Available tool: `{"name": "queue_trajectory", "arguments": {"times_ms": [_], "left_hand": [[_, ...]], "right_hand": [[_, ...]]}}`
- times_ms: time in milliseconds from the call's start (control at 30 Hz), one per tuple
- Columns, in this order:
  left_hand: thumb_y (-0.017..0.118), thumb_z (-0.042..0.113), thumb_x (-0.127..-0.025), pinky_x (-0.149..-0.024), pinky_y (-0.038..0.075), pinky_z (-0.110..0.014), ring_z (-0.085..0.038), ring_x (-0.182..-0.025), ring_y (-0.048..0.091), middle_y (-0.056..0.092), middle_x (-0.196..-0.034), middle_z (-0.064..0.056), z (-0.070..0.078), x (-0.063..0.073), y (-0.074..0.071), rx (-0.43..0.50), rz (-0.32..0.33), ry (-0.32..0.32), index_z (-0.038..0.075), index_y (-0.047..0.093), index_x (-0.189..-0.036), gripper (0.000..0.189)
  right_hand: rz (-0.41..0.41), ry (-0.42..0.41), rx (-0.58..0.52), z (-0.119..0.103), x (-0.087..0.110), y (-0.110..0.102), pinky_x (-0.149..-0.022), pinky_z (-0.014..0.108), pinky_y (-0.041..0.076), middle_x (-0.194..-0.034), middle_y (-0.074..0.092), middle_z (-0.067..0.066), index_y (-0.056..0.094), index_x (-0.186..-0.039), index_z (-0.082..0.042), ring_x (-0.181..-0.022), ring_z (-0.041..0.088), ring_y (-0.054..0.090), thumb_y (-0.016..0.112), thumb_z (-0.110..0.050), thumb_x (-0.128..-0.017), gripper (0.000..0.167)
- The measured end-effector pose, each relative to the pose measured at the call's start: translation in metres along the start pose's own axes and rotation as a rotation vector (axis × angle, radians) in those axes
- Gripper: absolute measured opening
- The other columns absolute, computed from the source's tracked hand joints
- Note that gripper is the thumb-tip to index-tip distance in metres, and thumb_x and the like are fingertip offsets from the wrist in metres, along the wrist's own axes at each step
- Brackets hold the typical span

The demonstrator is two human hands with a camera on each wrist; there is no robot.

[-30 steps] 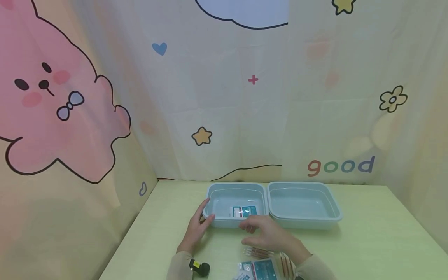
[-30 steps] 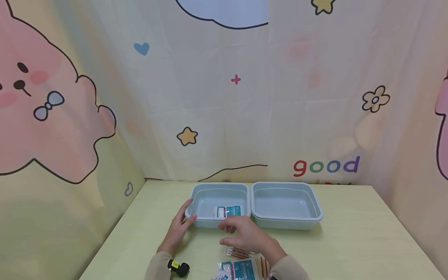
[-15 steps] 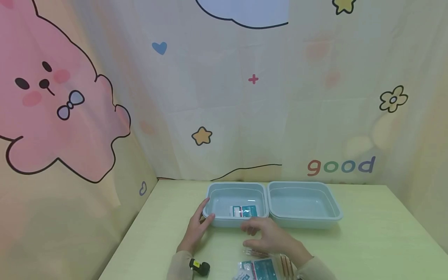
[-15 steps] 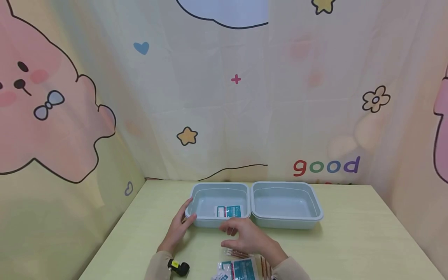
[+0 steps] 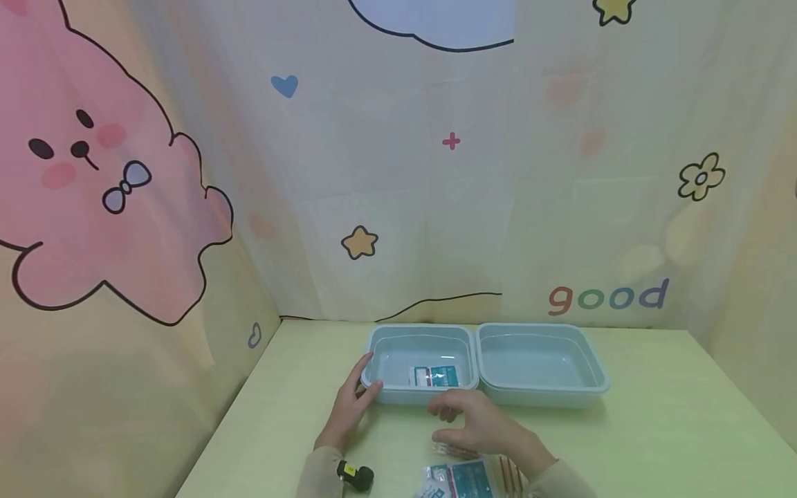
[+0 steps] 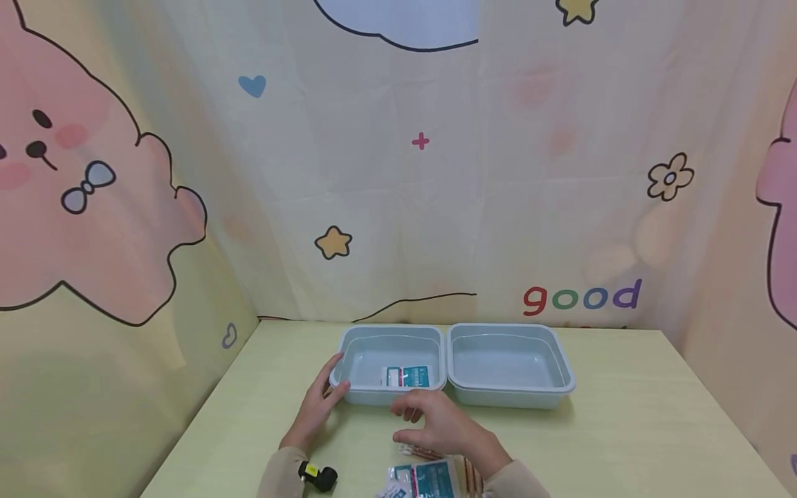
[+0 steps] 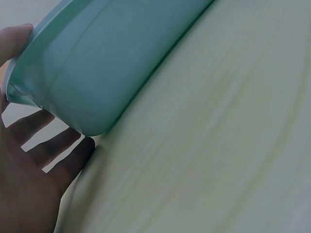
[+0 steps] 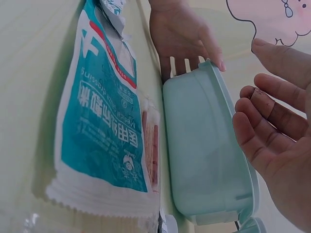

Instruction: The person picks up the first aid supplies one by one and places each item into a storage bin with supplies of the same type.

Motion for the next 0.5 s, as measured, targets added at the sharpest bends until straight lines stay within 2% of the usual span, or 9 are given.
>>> {"name": "queue_trajectory", "arguments": {"times_ms": [333, 500], "left_hand": [[0.059, 0.029, -0.098, -0.108, 0.039, -0.058, -0.043, -0.141, 0.034, 0.027, -0.159, -0.014, 0.0011, 0.0004, 0.0001, 0.003, -0.003, 0.006, 0.023, 0.032, -0.153, 0.061], [0.059, 0.030, -0.098, -0.109, 0.038, -0.057, -0.040, -0.141, 0.034, 0.027, -0.160, -0.011, 0.0008, 0.0000, 0.0005, 0.000, 0.002, -0.001, 0.026, 0.032, -0.153, 0.062]], "right_hand": [[-0.004, 0.005, -0.017, 0.0036, 0.0014, 0.0018, -0.080, 0.033, 0.058, -0.107, 0.071, 0.005, 0.067, -0.113, -0.015, -0.089, 0.020, 0.067, 0.072, -0.039, -0.087, 0.035], [-0.010, 0.010, -0.019, 0.0040, 0.0013, 0.0017, -0.080, 0.033, 0.058, -0.107, 0.071, 0.004, 0.067, -0.114, -0.016, -0.090, 0.020, 0.067, 0.071, -0.039, -0.087, 0.036]]}}
Point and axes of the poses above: each hand's wrist, its own x-axis away from the middle knuckle, its own y-axis out of the palm, z = x × y, the point moved 2 cm from there along -x, towards the middle knuckle
